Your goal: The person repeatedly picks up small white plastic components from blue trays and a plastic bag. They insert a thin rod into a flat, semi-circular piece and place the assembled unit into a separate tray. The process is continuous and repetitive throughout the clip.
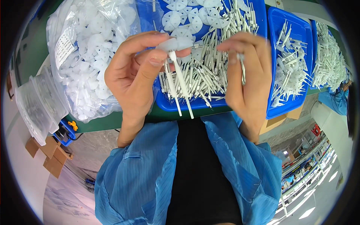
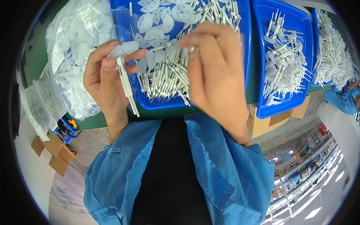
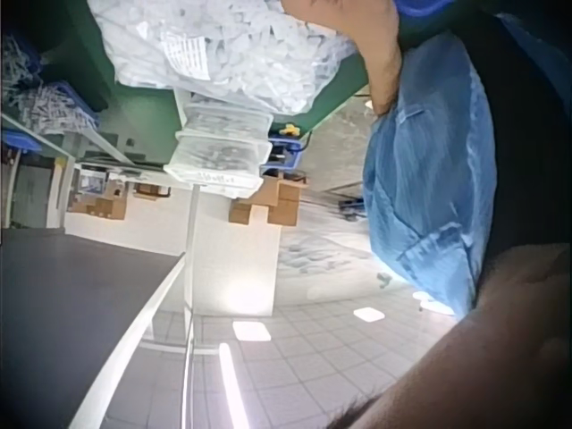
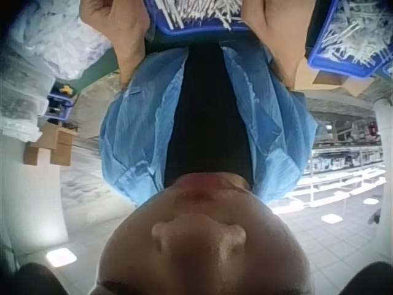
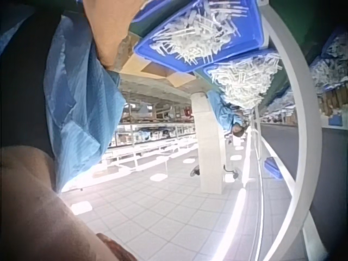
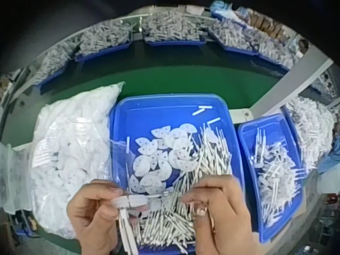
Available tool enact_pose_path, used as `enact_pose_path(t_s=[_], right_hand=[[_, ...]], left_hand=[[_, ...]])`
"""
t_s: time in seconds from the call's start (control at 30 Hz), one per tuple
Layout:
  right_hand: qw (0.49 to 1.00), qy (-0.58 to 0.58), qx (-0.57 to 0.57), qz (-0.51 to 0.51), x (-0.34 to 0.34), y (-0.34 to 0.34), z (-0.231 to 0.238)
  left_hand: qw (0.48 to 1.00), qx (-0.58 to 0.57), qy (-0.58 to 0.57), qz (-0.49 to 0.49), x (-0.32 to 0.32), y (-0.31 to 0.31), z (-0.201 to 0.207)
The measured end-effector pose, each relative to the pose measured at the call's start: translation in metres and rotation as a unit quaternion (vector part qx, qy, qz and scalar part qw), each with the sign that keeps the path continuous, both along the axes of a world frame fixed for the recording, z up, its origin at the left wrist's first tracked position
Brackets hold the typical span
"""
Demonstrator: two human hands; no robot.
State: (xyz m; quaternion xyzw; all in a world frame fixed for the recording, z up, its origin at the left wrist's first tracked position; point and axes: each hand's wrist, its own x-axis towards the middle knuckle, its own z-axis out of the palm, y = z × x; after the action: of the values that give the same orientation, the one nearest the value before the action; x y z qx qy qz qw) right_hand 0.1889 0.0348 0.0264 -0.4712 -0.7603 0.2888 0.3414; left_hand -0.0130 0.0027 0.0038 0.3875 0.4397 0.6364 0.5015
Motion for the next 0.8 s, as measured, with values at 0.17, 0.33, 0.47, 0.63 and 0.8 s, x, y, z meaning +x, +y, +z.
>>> enact_pose_path(t_s=[0.17,0.33,0.47,0.63,0.8], right_hand=[[0.967,0.069,-0.241,0.032,-0.029,-0.028,0.023],[0.976,0.074,-0.202,0.047,-0.033,-0.028,0.011],[0.968,0.055,-0.246,0.017,-0.031,-0.025,0.017],[0.976,0.062,-0.210,-0.020,-0.034,-0.028,0.017],[0.988,0.040,-0.147,-0.014,-0.035,-0.029,0.013]], left_hand=[[0.999,0.007,-0.036,0.012,0.001,0.001,-0.005],[0.999,0.024,-0.023,-0.002,-0.004,0.000,-0.007],[0.999,0.038,-0.025,-0.019,-0.003,0.000,-0.006],[0.999,0.032,-0.027,-0.029,-0.002,-0.001,-0.005],[0.998,0.061,0.016,-0.021,-0.001,0.000,-0.007]])
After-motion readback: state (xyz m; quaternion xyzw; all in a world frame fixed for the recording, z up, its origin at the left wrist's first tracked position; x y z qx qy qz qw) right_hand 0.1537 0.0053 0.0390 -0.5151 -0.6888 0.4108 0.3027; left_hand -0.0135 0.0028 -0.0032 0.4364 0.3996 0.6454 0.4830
